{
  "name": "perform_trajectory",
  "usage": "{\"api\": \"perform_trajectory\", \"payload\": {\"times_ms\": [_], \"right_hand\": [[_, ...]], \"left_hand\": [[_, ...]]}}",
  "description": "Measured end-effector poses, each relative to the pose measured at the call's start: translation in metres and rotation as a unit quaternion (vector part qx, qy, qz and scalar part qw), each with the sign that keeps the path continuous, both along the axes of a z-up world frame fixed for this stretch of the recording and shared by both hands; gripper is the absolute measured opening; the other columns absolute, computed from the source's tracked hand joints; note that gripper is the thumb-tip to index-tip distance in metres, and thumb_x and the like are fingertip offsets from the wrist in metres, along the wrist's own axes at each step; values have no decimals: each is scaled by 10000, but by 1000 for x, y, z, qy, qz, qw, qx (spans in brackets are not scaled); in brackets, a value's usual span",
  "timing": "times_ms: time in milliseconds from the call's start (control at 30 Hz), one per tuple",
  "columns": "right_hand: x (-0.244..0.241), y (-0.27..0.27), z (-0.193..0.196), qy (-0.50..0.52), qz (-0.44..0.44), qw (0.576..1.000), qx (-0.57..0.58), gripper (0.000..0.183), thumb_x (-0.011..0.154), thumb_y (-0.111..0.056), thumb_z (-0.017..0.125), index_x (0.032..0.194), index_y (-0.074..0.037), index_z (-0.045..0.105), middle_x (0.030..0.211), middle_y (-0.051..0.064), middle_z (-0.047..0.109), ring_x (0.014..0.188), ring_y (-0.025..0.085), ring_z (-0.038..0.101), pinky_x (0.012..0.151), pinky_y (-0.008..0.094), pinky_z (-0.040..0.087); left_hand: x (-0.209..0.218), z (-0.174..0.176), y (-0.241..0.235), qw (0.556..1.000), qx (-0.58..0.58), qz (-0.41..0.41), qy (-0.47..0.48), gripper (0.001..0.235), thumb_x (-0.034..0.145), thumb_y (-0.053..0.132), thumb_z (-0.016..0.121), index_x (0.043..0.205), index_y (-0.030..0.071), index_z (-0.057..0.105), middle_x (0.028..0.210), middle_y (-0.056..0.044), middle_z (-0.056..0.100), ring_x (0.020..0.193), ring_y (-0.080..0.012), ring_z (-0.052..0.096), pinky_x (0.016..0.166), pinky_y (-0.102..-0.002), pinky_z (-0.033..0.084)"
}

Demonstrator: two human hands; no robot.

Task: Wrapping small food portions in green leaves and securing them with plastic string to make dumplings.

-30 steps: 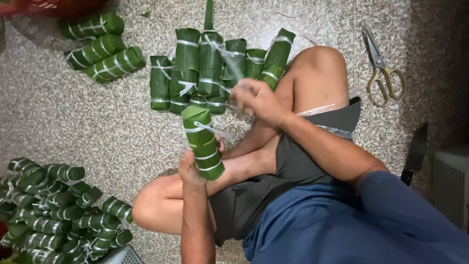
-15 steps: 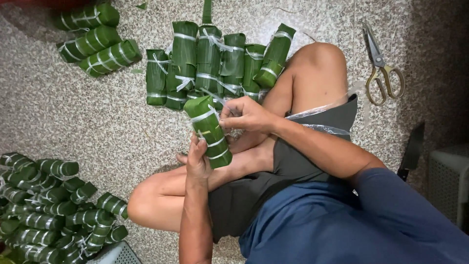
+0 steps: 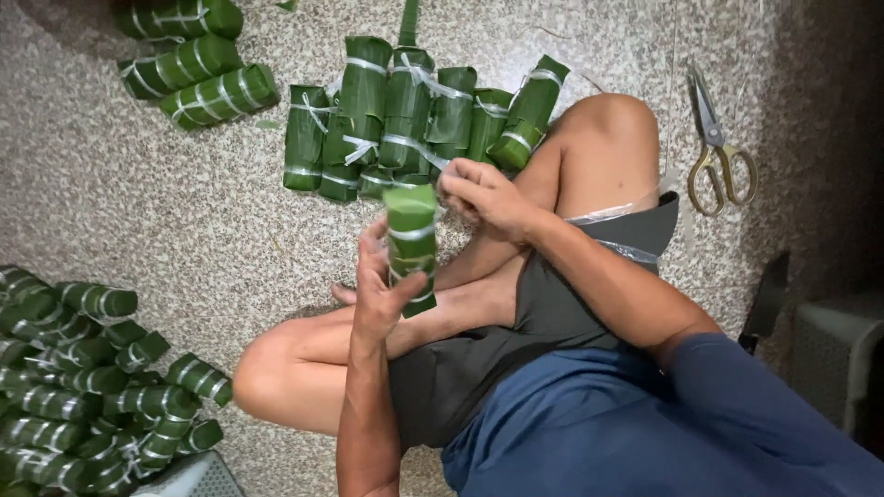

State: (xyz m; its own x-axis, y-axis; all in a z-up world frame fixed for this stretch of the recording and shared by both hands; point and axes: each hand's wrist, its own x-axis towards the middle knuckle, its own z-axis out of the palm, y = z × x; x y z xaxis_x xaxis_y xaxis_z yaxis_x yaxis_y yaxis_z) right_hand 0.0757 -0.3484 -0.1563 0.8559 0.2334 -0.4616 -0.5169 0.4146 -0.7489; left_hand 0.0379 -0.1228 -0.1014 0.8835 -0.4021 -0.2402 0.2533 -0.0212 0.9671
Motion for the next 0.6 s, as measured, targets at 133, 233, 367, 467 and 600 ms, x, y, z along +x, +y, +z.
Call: {"api": "perform_trajectory", "payload": {"times_ms": [133,233,367,467,600], "right_hand": [[-5,-11,-9,-214,127,952,-181,169,1083,-151,527,1011,-44,635,855,100,652,802,175,557,768,364,506],[-1,-7,26,-296,226,912,-174,32,937,-109,605,929,-104,636,786,18,647,750,150,581,673,358,526],[0,-4,40,-362,299,839,-276,80,908,-110,598,930,-36,619,741,203,630,697,440,653,645,523,518],[-1,-16,66,-318,326,830,-322,190,982,-232,634,964,-43,621,761,208,636,739,434,664,648,510,505],[-5,-47,89,-267,321,833,-363,207,999,-267,664,977,-64,630,682,171,612,651,375,661,619,479,513]], "left_hand": [[-4,-5,-6,989,-142,5,31,1130,754,172,889,1586,29,138,1239,-215,682,1115,-242,650,1066,-495,490],[-6,-8,-3,989,-141,-11,49,1158,779,145,883,1609,17,86,1241,-259,664,1118,-306,646,1052,-521,486],[-7,-19,2,991,-123,4,49,829,759,130,888,1456,29,450,1159,-146,727,1062,-183,678,1000,-407,532],[-5,-25,5,992,-121,18,41,706,782,128,864,1389,16,521,1121,-170,737,1015,-227,711,964,-416,557],[-1,-9,15,991,-110,70,39,560,834,120,822,1316,17,556,1092,-121,743,995,-164,690,950,-383,557]]}}
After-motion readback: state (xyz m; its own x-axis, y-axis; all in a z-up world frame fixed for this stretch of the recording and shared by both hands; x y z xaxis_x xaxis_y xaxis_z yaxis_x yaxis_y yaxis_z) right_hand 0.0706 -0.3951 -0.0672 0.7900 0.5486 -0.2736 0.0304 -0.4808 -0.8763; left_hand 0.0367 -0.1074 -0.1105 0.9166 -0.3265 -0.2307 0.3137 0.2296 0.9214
